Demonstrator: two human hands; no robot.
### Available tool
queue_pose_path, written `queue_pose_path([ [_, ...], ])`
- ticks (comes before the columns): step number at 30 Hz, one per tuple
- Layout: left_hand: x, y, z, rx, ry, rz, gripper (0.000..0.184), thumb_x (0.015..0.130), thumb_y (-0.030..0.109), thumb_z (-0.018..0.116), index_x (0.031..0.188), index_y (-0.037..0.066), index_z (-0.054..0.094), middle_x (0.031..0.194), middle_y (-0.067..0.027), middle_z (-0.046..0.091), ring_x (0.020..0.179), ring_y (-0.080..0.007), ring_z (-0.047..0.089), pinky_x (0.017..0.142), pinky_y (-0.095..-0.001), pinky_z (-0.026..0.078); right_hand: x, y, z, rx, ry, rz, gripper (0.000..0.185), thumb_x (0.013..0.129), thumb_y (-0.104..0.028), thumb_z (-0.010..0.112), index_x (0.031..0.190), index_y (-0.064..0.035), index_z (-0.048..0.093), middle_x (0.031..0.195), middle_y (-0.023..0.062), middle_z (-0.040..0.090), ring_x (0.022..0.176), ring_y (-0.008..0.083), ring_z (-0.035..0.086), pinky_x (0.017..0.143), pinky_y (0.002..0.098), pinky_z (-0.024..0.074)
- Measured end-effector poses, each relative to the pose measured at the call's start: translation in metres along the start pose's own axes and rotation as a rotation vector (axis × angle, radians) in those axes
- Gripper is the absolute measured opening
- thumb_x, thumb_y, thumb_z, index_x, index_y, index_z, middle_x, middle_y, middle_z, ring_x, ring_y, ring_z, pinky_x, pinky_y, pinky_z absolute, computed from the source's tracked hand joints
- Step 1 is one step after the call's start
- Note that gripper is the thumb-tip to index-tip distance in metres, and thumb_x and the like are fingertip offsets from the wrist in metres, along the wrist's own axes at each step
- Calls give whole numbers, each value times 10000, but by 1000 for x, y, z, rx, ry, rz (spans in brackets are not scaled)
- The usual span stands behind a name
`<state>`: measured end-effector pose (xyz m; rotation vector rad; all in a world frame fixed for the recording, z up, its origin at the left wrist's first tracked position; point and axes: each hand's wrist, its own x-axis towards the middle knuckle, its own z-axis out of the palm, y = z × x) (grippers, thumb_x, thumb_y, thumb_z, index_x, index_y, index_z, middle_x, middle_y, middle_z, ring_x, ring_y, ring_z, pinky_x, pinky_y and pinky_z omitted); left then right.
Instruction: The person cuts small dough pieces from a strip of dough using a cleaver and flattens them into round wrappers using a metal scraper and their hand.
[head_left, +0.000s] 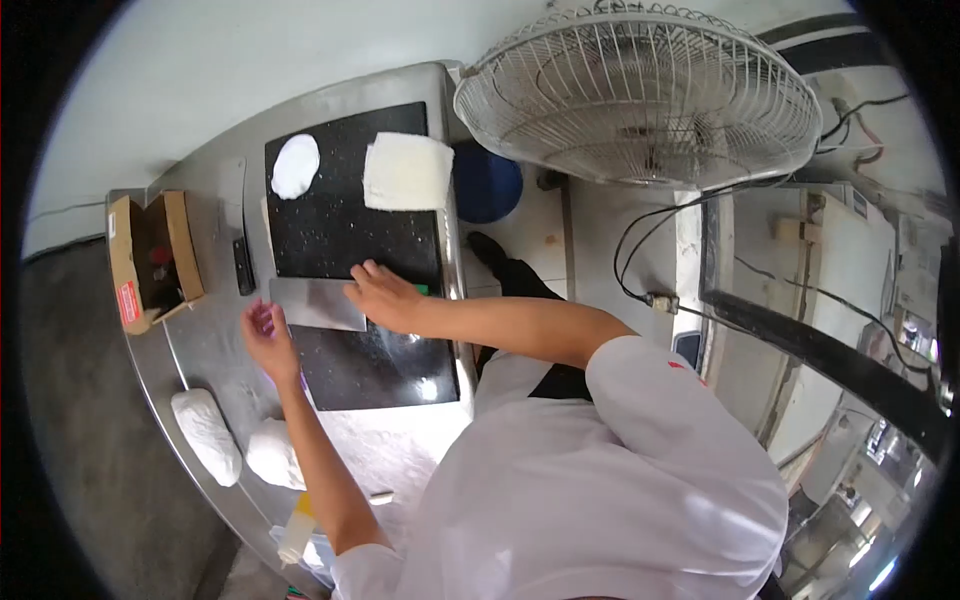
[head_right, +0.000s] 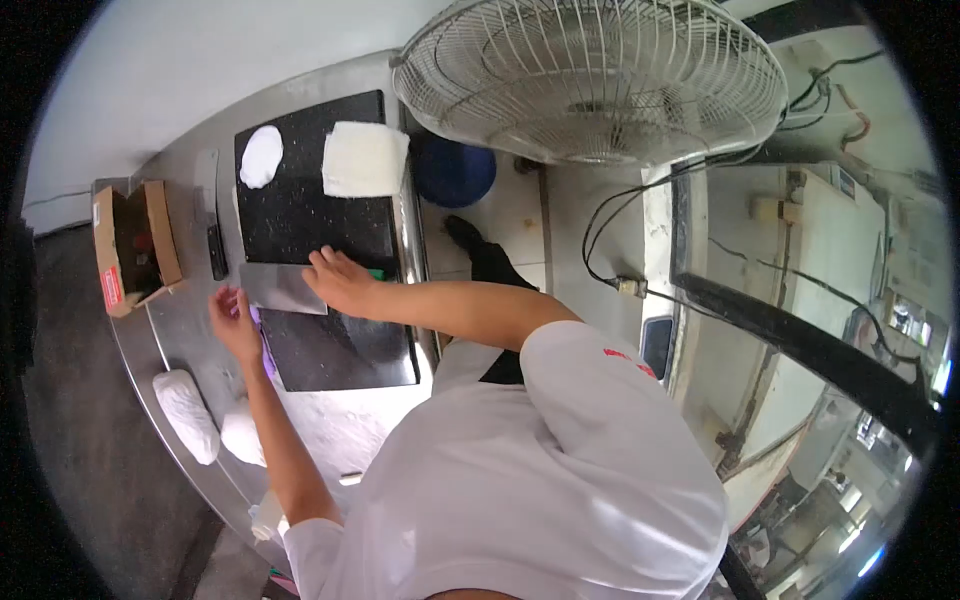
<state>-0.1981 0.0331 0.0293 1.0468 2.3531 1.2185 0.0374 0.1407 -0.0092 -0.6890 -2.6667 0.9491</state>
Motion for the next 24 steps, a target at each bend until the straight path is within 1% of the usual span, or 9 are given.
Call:
queue_pose_path([
  [2, -58, -26, -22, 35, 62, -48, 334, 955, 127, 729, 1235, 5, 595, 1081, -85, 675, 930, -155, 638, 822, -302, 533, -13, -8, -4, -31, -78, 18, 308, 835, -53, 661, 1117, 39, 575, 1310, 286, 505, 1216, 429, 518, 1015, 446, 486],
  [4, -122, -57, -36, -19, 177, -77, 347, 958, 117, 718, 1252, -2, 579, 1102, -95, 675, 922, -164, 643, 802, -305, 533, -52, -7, -13, -22, 221, -19, 422, 815, -83, 744, 1193, 4, 580, 1398, 273, 470, 1269, 420, 514, 1046, 455, 471],
  [6, -187, -59, -49, 37, 282, -95, 397, 965, 154, 714, 1283, -17, 550, 1117, -126, 671, 915, -192, 650, 797, -318, 534, -102, 0, -37, 154, 125, 62, 499, 807, -107, 795, 1248, -34, 574, 1439, 247, 451, 1283, 414, 521, 1045, 445, 470],
  [10, -312, -79, -71, 196, 478, -218, 632, 925, 404, 753, 1313, -35, 517, 1224, -191, 621, 966, -290, 640, 842, -416, 532, -259, 60, -78, 234, 49, 236, 464, 879, -146, 725, 1293, -58, 536, 1432, 223, 474, 1269, 424, 543, 1041, 468, 475],
  [11, -343, -88, -77, 284, 512, -237, 683, 915, 440, 756, 1324, -44, 500, 1260, -200, 591, 1003, -307, 621, 850, -434, 526, -319, 79, -74, -34, 93, 239, 493, 889, -166, 727, 1325, -71, 517, 1469, 223, 442, 1257, 431, 556, 1017, 475, 495],
  [13, -390, -109, -83, 387, 593, -282, 779, 899, 514, 752, 1346, -55, 463, 1303, -219, 537, 1064, -334, 581, 874, -461, 514, -404, 41, -93, -147, 20, 739, 553, 881, -151, 748, 1349, -47, 471, 1557, 274, 274, 1239, 498, 553, 985, 518, 515],
  [14, -408, -113, -83, 406, 637, -315, 824, 893, 552, 744, 1357, -58, 443, 1310, -228, 514, 1087, -344, 560, 888, -470, 509, -461, 36, -77, -303, 135, 688, 645, 851, -164, 786, 1365, -21, 423, 1556, 314, 229, 1239, 536, 536, 979, 521, 525],
  [18, -449, -129, -85, 658, 816, -420, 972, 853, 757, 642, 1324, -69, 438, 1259, -242, 508, 1104, -396, 539, 922, -549, 460, -563, 5, -33, -300, 254, 1269, 705, 823, -167, 814, 1345, -10, 368, 1572, 320, 220, 1249, 556, 513, 982, 509, 537],
  [24, -450, -140, -89, 822, 871, -598, 994, 850, 824, 554, 1320, -46, 449, 1246, -229, 511, 1120, -433, 521, 907, -584, 431, -621, 33, 2, -232, 311, 1261, 744, 828, -279, 799, 1360, -1, 359, 1566, 311, 270, 1226, 519, 535, 985, 534, 523],
])
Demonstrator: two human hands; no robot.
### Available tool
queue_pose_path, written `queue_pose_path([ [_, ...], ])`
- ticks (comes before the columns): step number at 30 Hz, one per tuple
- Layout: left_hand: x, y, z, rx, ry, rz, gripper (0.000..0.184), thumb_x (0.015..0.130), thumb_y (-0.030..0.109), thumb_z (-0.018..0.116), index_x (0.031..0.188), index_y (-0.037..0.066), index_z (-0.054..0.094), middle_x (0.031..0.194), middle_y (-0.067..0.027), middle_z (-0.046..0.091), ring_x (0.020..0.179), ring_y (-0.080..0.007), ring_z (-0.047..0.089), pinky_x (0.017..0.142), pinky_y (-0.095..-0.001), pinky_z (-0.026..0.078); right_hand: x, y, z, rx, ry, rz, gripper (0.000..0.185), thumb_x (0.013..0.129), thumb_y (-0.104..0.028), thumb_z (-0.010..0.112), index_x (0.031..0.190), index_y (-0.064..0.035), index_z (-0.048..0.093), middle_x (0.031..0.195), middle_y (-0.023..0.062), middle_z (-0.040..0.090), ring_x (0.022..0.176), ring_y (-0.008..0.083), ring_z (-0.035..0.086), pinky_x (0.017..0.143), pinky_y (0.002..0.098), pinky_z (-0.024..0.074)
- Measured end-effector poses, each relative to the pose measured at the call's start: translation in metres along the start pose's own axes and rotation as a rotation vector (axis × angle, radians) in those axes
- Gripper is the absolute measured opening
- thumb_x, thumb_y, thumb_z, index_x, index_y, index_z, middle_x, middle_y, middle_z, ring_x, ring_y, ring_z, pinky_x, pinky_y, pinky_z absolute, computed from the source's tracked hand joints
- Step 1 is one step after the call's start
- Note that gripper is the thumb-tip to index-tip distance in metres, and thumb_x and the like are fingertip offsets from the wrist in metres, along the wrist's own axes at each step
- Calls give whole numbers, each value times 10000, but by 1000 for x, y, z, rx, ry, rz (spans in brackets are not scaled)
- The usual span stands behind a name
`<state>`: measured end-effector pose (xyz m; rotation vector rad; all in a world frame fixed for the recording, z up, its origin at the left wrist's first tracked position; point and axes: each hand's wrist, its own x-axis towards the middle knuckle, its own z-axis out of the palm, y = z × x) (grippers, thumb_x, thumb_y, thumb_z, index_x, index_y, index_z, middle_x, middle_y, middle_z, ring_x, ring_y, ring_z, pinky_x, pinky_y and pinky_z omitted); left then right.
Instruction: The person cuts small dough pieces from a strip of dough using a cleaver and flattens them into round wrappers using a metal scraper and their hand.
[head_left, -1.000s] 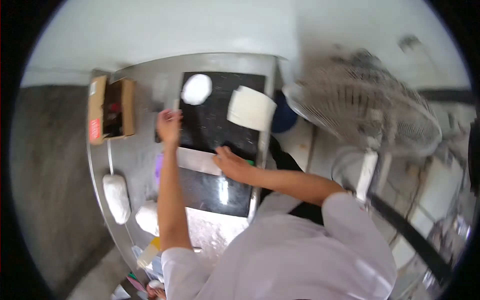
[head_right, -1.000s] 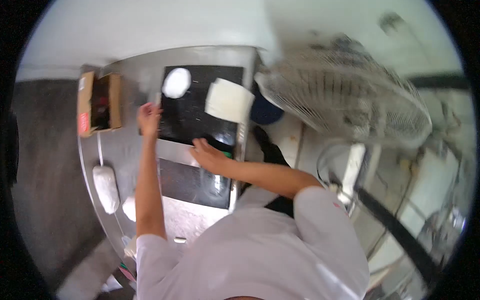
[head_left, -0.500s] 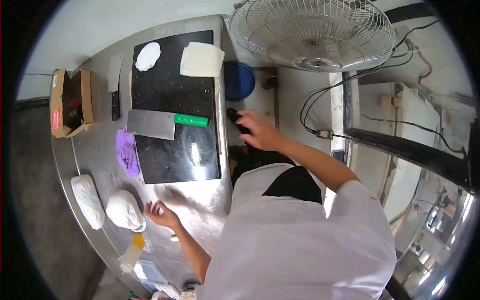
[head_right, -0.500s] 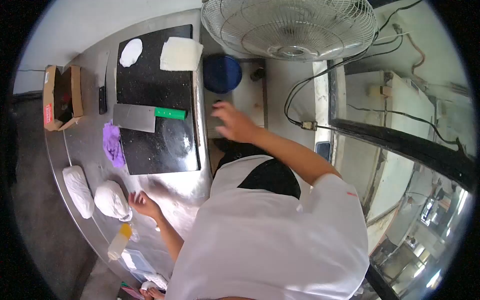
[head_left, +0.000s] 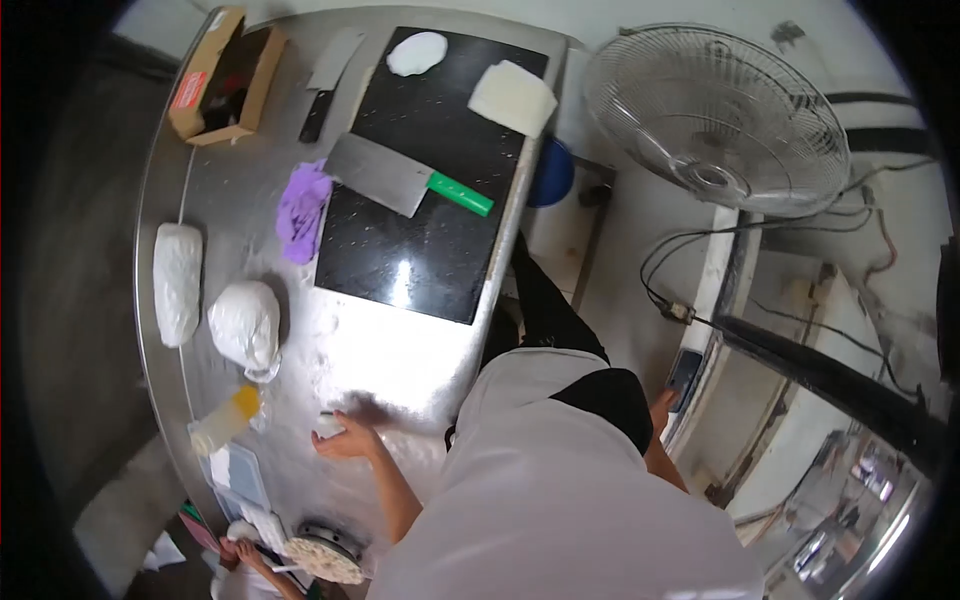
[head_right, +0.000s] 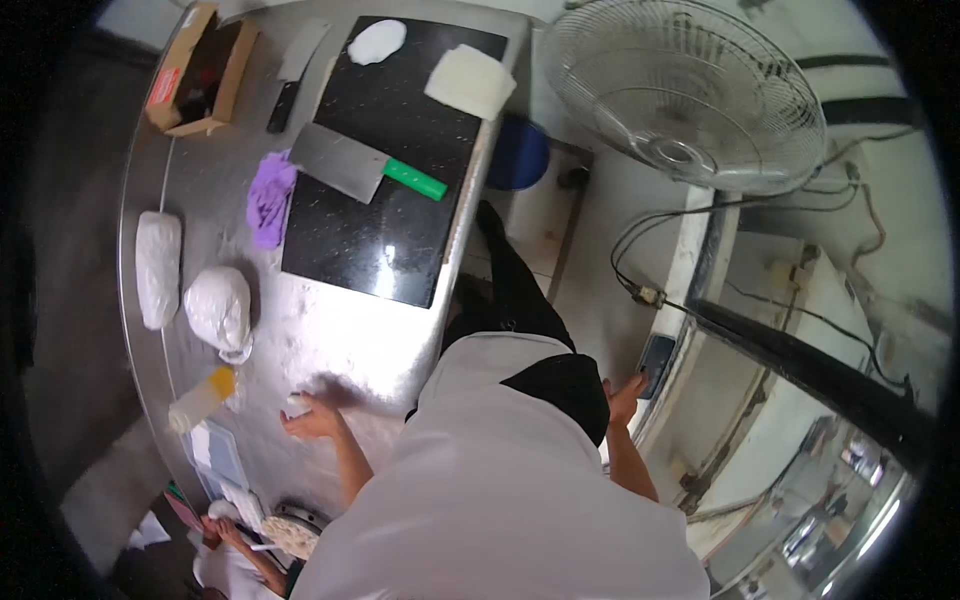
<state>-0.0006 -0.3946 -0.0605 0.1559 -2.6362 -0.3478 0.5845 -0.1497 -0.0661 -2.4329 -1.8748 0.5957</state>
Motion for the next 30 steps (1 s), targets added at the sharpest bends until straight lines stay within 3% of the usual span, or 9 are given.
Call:
queue_pose_path([
  [5, -3, -16, -6, 279, 71, -96, 1017, 818, 888, 488, 1324, 7, 471, 1265, -200, 510, 1113, -405, 536, 894, -553, 438, 16, -8, -8, -221, 76, -126, 670, 836, -331, 775, 1299, -4, 417, 1497, 303, 352, 1186, 514, 549, 915, 540, 537],
  [10, -29, -63, 10, 626, 5, -247, 971, 836, 866, 486, 1326, 27, 496, 1266, -199, 513, 1084, -384, 552, 855, -535, 456, 41, -51, -24, -100, 107, -384, 487, 879, -275, 737, 1226, -44, 488, 1482, 244, 395, 1071, 456, 617, 802, 491, 573],
  [13, -37, -87, 3, 308, -67, -243, 942, 852, 838, 505, 1311, 16, 512, 1225, -207, 542, 1006, -376, 572, 797, -525, 475, 74, -70, -3, -48, -50, -692, 320, 950, -178, 625, 1220, -78, 486, 1431, 200, 446, 1014, 430, 645, 753, 481, 571],
  [15, -36, -110, 1, 311, -123, -148, 927, 855, 819, 527, 1304, 8, 518, 1183, -208, 564, 988, -385, 582, 793, -533, 485, 82, -95, 6, -13, -276, -514, 279, 959, -144, 563, 1220, -90, 480, 1337, 179, 490, 1004, 438, 634, 747, 494, 534],
  [18, -19, -105, 1, 261, -115, -20, 903, 852, 786, 576, 1287, -5, 544, 1076, -198, 614, 1000, -408, 605, 833, -550, 500, 86, -145, -19, 50, -313, -428, 279, 956, -152, 559, 1217, -99, 479, 1278, 157, 498, 1020, 444, 630, 763, 513, 513],
  [21, 6, -99, 12, 356, -113, -112, 880, 855, 757, 600, 1276, -14, 563, 1101, -218, 630, 1062, -428, 609, 859, -545, 505, 97, -149, -18, 77, -463, -311, 267, 945, -155, 597, 1184, -95, 495, 1217, 161, 513, 995, 435, 627, 766, 493, 504],
  [23, 31, -91, 19, 344, -256, -142, 780, 895, 678, 590, 1233, -25, 596, 1159, -248, 627, 1078, -419, 618, 855, -542, 508, 98, -134, -7, 154, -364, -417, 233, 932, -142, 641, 1132, -79, 539, 1122, 171, 582, 891, 377, 657, 752, 455, 508],
  [25, 56, -88, 35, 102, -303, -333, 635, 938, 552, 579, 1190, -28, 626, 1202, -274, 621, 1089, -404, 626, 858, -543, 509, 98, -145, -12, 186, -455, -298, 214, 923, -122, 655, 1105, -70, 556, 1067, 167, 614, 839, 344, 661, 740, 434, 512],
  [30, 55, -23, 46, 73, -336, -163, 492, 911, 416, 578, 1175, 6, 640, 1157, -238, 635, 1037, -394, 640, 826, -527, 518, 107, -175, 21, 381, -408, -276, 171, 909, -71, 660, 1068, -63, 597, 798, 89, 651, 652, 205, 645, 662, 350, 513],
])
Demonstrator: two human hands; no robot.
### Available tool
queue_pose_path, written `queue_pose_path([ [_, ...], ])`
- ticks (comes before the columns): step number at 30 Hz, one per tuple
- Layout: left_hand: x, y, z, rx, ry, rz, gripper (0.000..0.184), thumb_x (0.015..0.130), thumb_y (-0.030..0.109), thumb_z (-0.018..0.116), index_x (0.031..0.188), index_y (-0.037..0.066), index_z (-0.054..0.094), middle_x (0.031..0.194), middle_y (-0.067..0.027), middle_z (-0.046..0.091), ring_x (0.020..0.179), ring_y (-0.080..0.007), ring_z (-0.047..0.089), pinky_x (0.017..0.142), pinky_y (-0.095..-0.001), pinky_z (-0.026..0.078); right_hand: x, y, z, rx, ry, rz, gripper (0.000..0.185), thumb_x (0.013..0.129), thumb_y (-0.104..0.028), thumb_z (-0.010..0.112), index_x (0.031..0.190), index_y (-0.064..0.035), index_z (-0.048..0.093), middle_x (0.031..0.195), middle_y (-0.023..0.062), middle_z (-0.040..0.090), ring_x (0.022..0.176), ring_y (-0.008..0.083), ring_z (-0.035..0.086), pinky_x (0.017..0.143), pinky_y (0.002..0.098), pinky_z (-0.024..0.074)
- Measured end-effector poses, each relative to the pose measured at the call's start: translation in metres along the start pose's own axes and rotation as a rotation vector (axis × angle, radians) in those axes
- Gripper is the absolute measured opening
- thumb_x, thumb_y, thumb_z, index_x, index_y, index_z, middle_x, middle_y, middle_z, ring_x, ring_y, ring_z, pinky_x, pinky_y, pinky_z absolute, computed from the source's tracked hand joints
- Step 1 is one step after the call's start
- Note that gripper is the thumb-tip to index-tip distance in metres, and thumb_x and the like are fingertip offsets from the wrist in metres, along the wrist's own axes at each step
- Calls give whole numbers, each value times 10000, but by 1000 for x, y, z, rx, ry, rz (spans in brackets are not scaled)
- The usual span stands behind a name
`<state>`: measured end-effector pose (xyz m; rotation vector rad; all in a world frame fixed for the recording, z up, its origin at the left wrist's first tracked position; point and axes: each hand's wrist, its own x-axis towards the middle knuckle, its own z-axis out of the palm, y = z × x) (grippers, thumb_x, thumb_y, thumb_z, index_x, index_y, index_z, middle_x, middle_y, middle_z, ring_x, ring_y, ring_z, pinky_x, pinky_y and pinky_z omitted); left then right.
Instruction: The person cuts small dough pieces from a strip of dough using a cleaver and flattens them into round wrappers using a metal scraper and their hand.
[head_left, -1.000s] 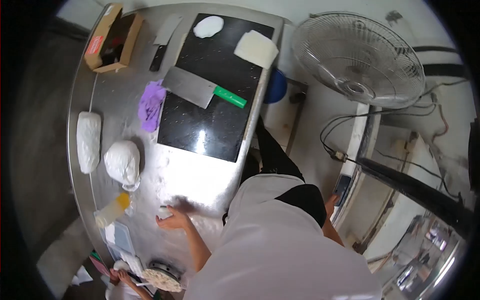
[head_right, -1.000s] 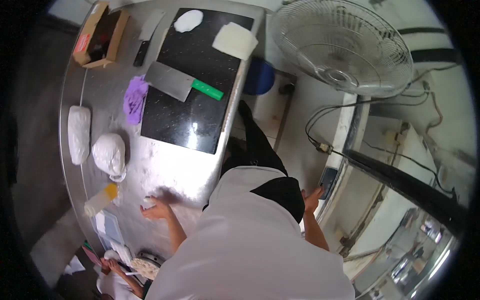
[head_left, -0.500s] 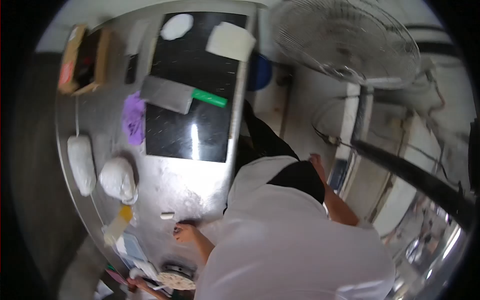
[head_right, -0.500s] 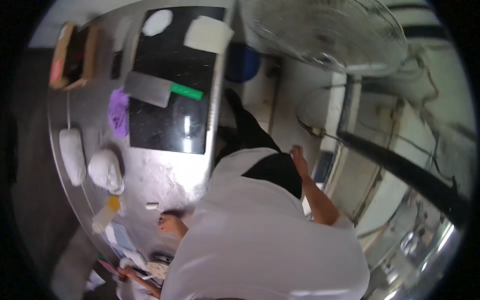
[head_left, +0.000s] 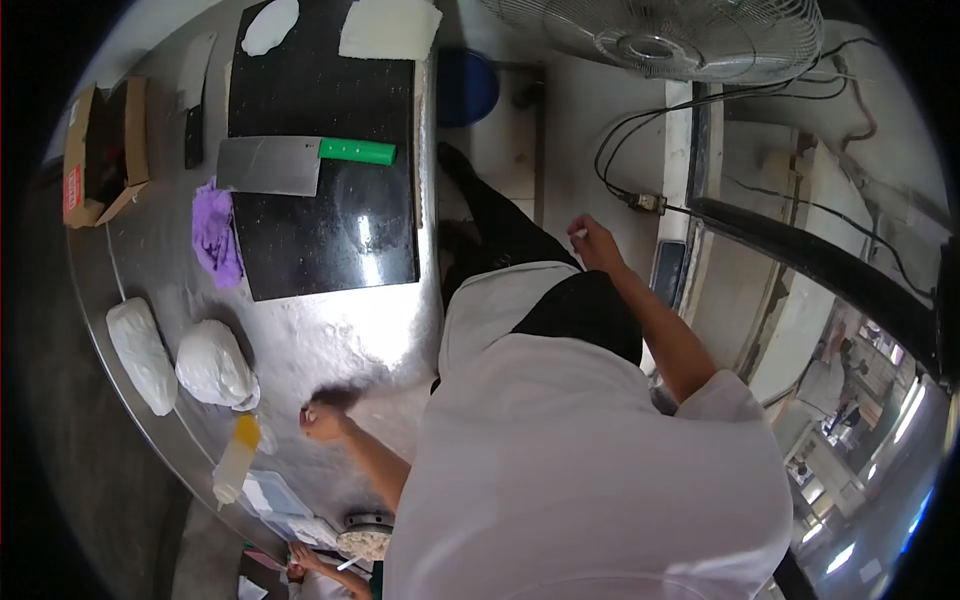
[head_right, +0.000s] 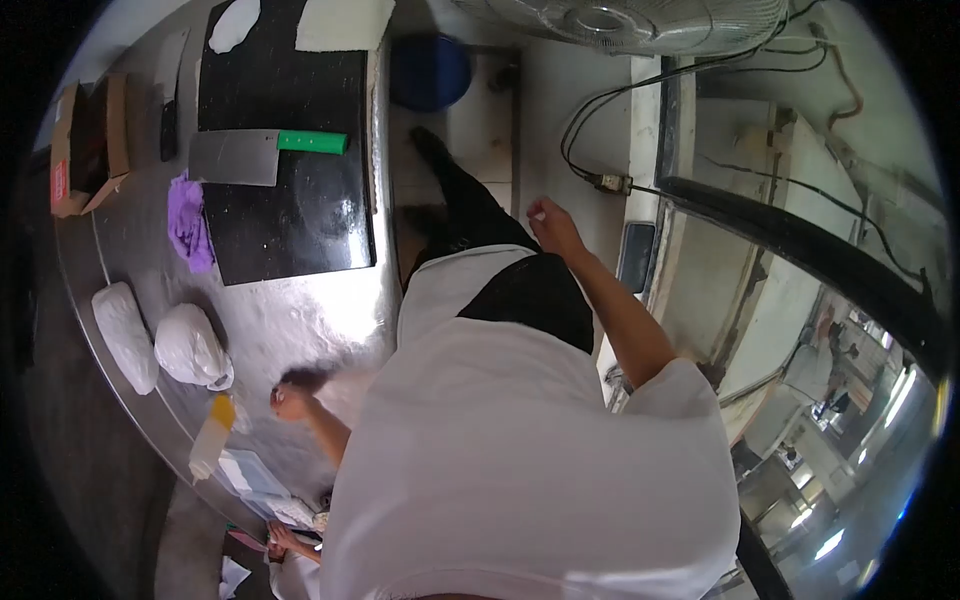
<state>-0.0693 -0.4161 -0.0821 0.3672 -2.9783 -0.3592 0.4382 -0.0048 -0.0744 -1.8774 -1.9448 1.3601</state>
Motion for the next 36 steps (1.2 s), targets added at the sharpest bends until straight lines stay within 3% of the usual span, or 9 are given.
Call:
queue_pose_path([
  [4, -19, 0, 4, 23, 267, 249, 496, 849, 358, 709, 1213, 34, 619, 1120, -198, 643, 1003, -369, 651, 816, -497, 548, 5, -64, -3, 67, -111, -103, 185, 914, -70, 667, 1082, -44, 593, 972, 127, 679, 742, 255, 665, 712, 361, 522],
  [11, -34, 7, 0, -630, 171, 111, 573, 735, 147, 872, 1209, -12, 592, 1113, -191, 674, 977, -285, 686, 868, -414, 585, -11, -3, 4, 140, -223, 43, 249, 891, -176, 752, 1056, -44, 620, 963, 93, 688, 844, 206, 675, 796, 350, 530],
  [13, -33, 33, 0, -802, 118, 480, 517, 801, 156, 847, 1200, -48, 589, 1098, -182, 685, 959, -269, 693, 872, -387, 595, -13, 7, 11, 144, -233, 152, 281, 887, -222, 763, 1053, -42, 626, 975, 101, 695, 882, 217, 681, 819, 353, 528],
  [20, -62, 171, -13, -767, -50, 579, 418, 902, 184, 789, 1181, -65, 603, 1188, -183, 655, 1023, -272, 676, 822, -368, 603, -1, 22, 10, 30, -181, 180, 370, 913, -357, 728, 1070, -38, 628, 1019, 147, 718, 981, 303, 693, 867, 400, 520],
  [26, -69, 150, -2, -469, 48, 581, 412, 981, 305, 697, 1134, -68, 608, 1074, -202, 680, 932, -331, 703, 822, -413, 601, -1, 27, -3, 28, -165, 151, 366, 922, -347, 721, 1081, -36, 612, 1014, 144, 703, 964, 286, 685, 863, 406, 519],
  [30, -56, 97, 28, -364, 95, 709, 378, 964, 217, 668, 1215, -62, 624, 1091, -232, 690, 945, -362, 711, 860, -399, 587, 9, -20, -17, 127, -262, 13, 332, 924, -308, 725, 1082, -42, 605, 1037, 127, 686, 920, 261, 666, 830, 399, 518],
  [32, -47, 78, 63, -456, -5, 575, 536, 957, 334, 644, 1289, -82, 583, 1235, -272, 643, 1158, -407, 635, 981, -519, 522, 26, -77, -22, 33, -298, -150, 295, 923, -249, 734, 1087, -44, 598, 1074, 112, 665, 872, 232, 638, 796, 379, 519],
  [34, -32, 54, 109, 487, 289, 670, 845, 960, 595, 550, 1399, -123, 476, 1474, -314, 482, 1438, -435, 398, 1109, -661, 350, 43, -136, -18, 77, -334, -284, 292, 920, -224, 738, 1099, -46, 591, 1087, 111, 657, 856, 220, 626, 785, 368, 517],
  [36, -40, 143, 48, 222, -46, 229, 1127, 912, 805, 402, 1501, -152, 323, 1619, -321, 281, 1557, -426, 154, 1163, -723, 172, 55, -198, -8, 119, -371, -427, 292, 918, -200, 742, 1112, -47, 585, 1099, 110, 649, 841, 209, 614, 775, 357, 515],
])
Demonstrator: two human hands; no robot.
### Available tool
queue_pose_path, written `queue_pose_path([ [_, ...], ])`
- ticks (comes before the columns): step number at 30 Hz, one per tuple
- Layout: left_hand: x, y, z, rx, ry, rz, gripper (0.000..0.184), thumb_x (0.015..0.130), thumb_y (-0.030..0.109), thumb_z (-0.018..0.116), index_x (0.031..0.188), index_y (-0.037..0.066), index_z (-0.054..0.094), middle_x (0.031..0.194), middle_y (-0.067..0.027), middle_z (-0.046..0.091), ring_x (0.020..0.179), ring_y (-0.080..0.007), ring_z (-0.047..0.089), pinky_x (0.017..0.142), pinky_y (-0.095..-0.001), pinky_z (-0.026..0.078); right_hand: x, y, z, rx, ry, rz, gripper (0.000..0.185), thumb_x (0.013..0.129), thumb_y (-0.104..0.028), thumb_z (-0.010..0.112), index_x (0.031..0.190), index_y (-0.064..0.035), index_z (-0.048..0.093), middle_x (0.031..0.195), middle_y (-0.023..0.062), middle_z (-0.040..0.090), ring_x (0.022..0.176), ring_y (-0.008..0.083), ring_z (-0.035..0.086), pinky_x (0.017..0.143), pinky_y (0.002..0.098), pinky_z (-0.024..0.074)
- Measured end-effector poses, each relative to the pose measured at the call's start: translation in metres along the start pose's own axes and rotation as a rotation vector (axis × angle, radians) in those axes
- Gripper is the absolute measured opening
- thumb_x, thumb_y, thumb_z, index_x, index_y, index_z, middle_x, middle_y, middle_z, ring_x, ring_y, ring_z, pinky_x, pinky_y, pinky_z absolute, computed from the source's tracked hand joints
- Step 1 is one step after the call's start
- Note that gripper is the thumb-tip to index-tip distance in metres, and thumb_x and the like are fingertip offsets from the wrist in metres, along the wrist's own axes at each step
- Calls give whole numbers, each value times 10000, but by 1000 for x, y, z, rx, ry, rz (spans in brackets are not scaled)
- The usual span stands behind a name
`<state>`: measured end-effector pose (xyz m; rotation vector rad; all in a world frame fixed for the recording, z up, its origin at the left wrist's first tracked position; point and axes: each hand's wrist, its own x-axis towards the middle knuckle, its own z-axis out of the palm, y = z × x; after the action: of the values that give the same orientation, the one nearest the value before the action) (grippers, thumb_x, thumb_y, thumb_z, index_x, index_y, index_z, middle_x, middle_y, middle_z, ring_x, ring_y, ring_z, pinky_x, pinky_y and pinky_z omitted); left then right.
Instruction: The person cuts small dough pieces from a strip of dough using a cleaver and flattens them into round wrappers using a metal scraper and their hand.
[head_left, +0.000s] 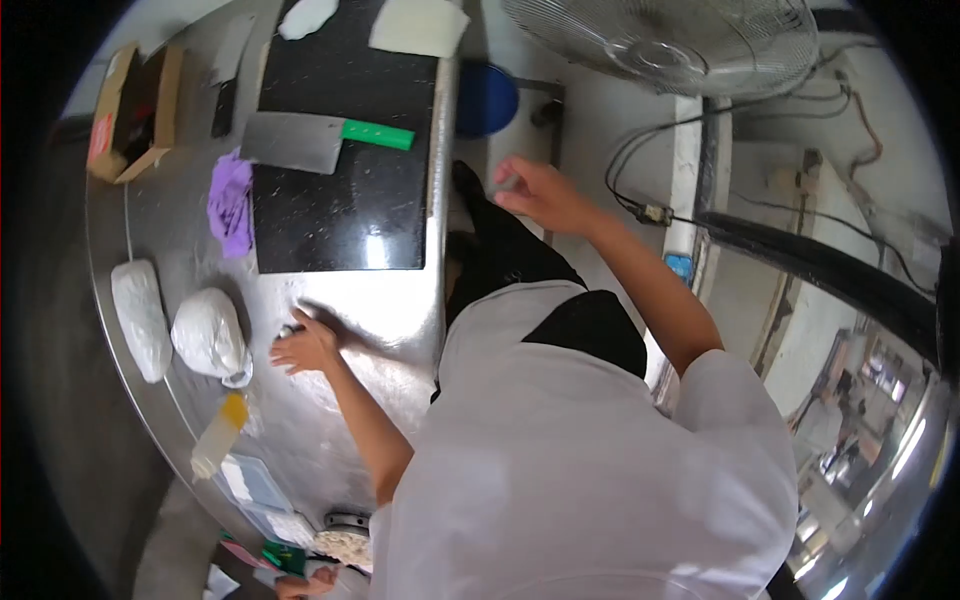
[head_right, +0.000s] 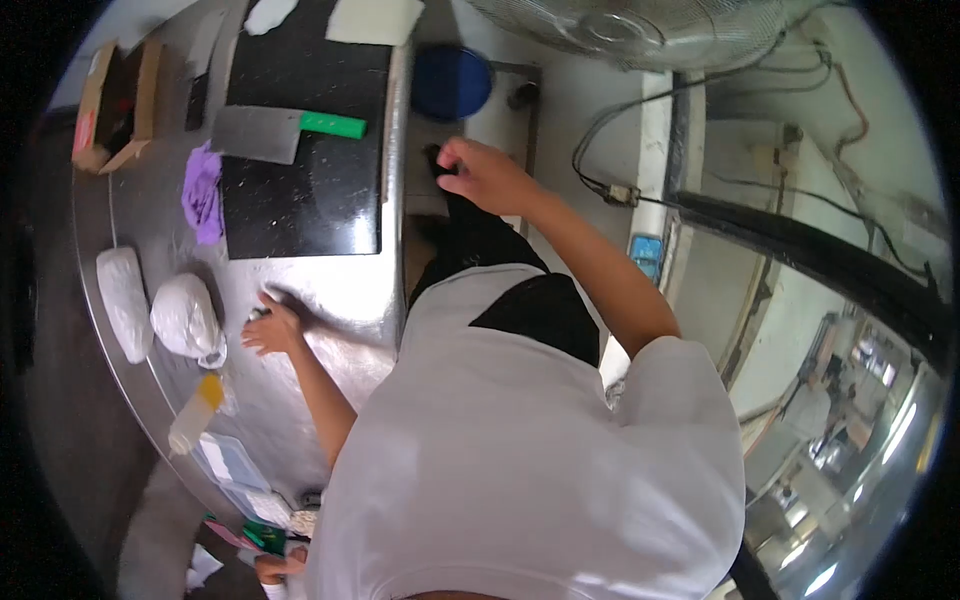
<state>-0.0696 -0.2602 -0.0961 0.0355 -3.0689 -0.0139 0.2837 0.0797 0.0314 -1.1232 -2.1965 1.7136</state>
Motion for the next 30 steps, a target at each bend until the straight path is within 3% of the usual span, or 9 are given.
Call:
queue_pose_path([
  [2, 41, 6, -38, -106, -224, -23, 1206, 884, 860, 379, 1553, -134, 244, 1648, -320, 215, 1571, -421, 126, 1189, -698, 156, 29, -44, 12, 49, -36, -189, 318, 932, -200, 738, 1164, -65, 569, 1075, 53, 627, 863, 163, 618, 765, 332, 511],
  [6, 46, -14, 4, -61, 19, 75, 1206, 885, 840, 424, 1567, -130, 201, 1656, -313, 199, 1572, -420, 121, 1196, -699, 124, 73, -93, 49, -30, -31, -249, 360, 906, -189, 755, 1171, -45, 557, 1114, 91, 616, 941, 228, 631, 827, 367, 513],
  [8, -15, -2, 2, -10, 112, 254, 1240, 872, 835, 458, 1586, -120, 118, 1675, -309, 121, 1577, -421, 95, 1207, -690, 83, 100, -88, 68, -478, 357, -528, 412, 880, -185, 762, 1192, -19, 550, 1174, 143, 598, 1042, 312, 602, 905, 429, 503],
  [19, -21, 14, -19, -207, -75, 263, 1162, 895, 757, 510, 1576, -119, 167, 1661, -341, 119, 1546, -522, 74, 1219, -649, 112, 207, -76, 121, -621, 19, -144, 505, 817, -122, 740, 1271, -2, 552, 1134, 209, 652, 1043, 362, 667, 848, 459, 574],
  [21, -49, -3, -30, -368, -49, 470, 993, 966, 586, 510, 1574, -122, 169, 1663, -335, 119, 1533, -535, 103, 1225, -623, 115, 194, -76, 115, -233, -207, -59, 450, 832, -63, 690, 1267, -17, 582, 975, 162, 680, 805, 261, 697, 709, 391, 582],
  [22, -47, -8, -51, -409, 41, 563, 705, 1001, 294, 542, 1541, -95, 312, 1582, -316, 360, 1460, -482, 353, 1184, -557, 283, 173, -86, 110, 15, -318, 65, 421, 844, -44, 665, 1260, -23, 600, 890, 132, 681, 675, 210, 683, 632, 362, 573],
  [26, -36, -49, -71, -802, -82, 340, 416, 920, -29, 613, 1336, -26, 592, 1228, -202, 668, 1076, -328, 670, 917, -420, 528, 85, -96, 124, 95, -352, 42, 297, 919, -60, 635, 1212, -37, 597, 753, 23, 613, 573, 96, 556, 533, 300, 480],
  [28, -37, -66, -75, -913, -151, 316, 325, 861, -59, 721, 1178, 13, 700, 1106, -144, 702, 812, -221, 702, 735, -330, 577, 60, -93, 139, -248, -319, -47, 356, 988, -225, 644, 1266, -16, 565, 732, 164, 660, 622, 303, 668, 592, 430, 509],
  [30, -35, -73, -78, -857, -213, 344, 283, 879, -47, 720, 1153, 20, 715, 1101, -129, 725, 859, -203, 724, 782, -307, 592, 44, -101, 147, -397, -406, -330, 369, 1017, -319, 614, 1215, -13, 559, 745, 242, 653, 719, 456, 666, 649, 511, 496],
])
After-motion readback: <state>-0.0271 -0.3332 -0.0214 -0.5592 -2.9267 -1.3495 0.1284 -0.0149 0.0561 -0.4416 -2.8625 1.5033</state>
